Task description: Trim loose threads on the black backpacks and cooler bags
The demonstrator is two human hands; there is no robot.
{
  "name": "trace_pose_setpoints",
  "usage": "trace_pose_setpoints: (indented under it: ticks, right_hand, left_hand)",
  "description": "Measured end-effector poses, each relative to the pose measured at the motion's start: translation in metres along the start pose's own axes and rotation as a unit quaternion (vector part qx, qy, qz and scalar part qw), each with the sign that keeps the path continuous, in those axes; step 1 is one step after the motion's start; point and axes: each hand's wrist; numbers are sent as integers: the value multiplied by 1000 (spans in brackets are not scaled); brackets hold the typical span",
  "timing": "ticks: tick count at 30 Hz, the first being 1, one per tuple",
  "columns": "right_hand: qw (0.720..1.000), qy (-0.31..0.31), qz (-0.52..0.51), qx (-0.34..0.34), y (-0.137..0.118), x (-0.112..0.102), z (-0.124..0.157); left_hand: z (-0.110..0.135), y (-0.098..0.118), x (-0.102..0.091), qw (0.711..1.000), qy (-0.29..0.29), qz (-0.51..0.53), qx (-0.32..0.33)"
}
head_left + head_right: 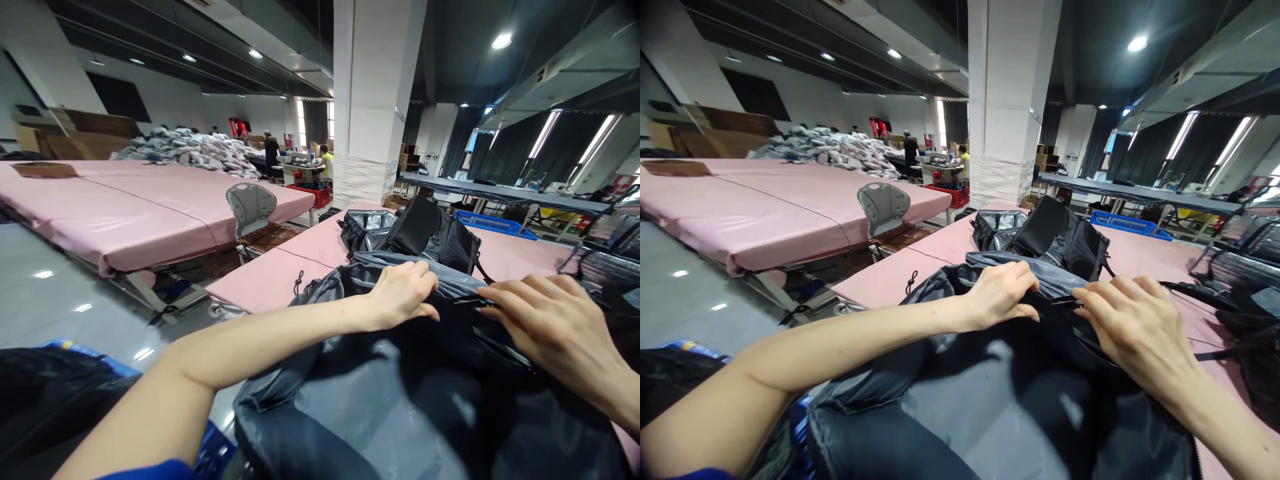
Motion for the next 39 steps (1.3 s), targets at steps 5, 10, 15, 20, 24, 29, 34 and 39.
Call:
trace_pose_setpoints:
  ticks: [5,10,15,20,24,29,34,39]
  right_hand:
    - [995,-27,80,-53,-11,-5,-2]
    - [993,-33,94,-63,-14,-6,-6]
    - [992,-22,89,-88,-15,-15,-12]
    - [991,-26,102,-86,-16,-21,-13]
    - [987,-35,121,-98,-21,-16,-12]
    - [989,-36,113,-91,-24,-12,-12]
    - [993,-54,90,-52,-10,-8,-3]
    - [998,-19,-55,-9,0,2,-11]
  left_hand:
    - [-4,9,7,997,9,-68,26]
    - [-1,3,5,997,46,12,68]
    - [-2,2,-1,996,32,82,34]
    - [-2,1,0,994,32,102,20]
    - [-2,3,3,993,37,108,20]
    - [-2,-3,-7,990,3,123,67]
    - [13,-50,-33,993,0,114,12]
    - [25,-97,-29,952,-57,264,-141]
Point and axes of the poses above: each hand's wrist, its own z-axis away from the middle knuckle, its own x-axis out of the palm, y = z × x, and after that the axes turned 6 degrees about y, right-handed
